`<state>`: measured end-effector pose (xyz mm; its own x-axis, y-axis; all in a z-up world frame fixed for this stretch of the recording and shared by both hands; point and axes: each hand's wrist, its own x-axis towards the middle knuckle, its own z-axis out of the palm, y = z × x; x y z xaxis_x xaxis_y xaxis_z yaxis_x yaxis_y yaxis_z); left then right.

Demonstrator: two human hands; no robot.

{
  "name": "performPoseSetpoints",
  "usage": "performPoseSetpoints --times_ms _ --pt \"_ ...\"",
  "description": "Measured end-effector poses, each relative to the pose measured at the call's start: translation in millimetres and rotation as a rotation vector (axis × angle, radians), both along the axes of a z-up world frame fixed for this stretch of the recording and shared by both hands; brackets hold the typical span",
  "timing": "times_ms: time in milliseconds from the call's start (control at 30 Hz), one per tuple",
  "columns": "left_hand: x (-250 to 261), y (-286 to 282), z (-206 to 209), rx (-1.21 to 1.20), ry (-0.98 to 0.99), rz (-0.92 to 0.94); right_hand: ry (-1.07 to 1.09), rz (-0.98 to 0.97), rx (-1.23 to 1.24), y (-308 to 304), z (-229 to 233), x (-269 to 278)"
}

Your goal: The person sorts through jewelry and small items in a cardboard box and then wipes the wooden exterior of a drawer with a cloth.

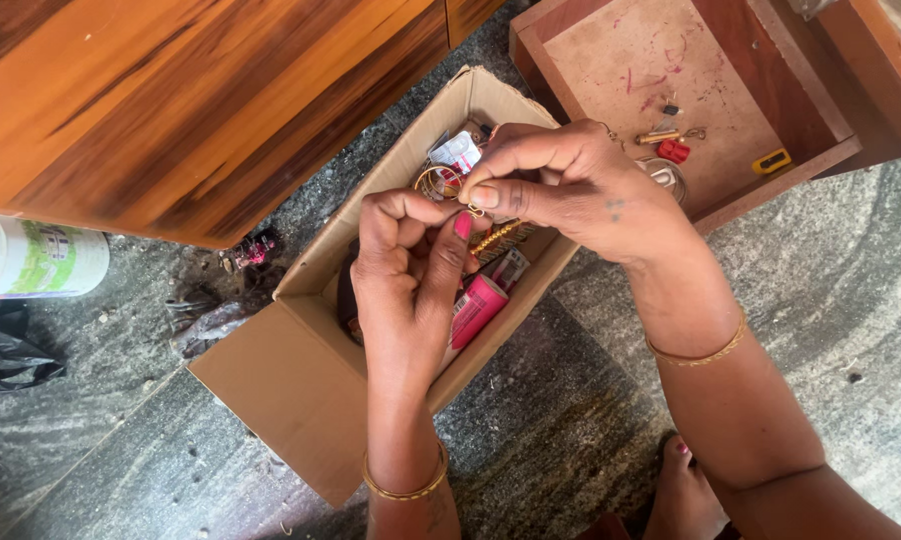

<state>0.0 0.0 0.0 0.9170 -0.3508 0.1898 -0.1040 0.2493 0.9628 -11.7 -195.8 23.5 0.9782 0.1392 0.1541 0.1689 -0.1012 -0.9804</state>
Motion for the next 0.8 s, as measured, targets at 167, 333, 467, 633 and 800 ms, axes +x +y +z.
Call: performPoseSetpoints --times_ms 167,333,467,633,800 --pt "0.8 -1.2 -1.1 -0.018 0.001 0.028 -0.036 0.006 -0.043 -0.9 0.1 0.6" --pt "1.1 -2.0 0.9 0.031 -0.051 0.115 -0.050 -0.028 -0.084 -1.2 2.4 0.5" --pt "-0.6 -2.6 1.4 0.068 -0.075 0.200 -0.054 -0.055 -0.133 -3.0 3.9 -0.6" --pt "0.5 -6.2 1.3 0.254 -0.177 0.252 0.031 -0.089 -0.090 1.0 0.7 1.1" --pt "1.3 -7.8 -1.1 0.295 -0.234 0.251 -0.034 -0.092 -0.139 2.5 -0.6 0.1"
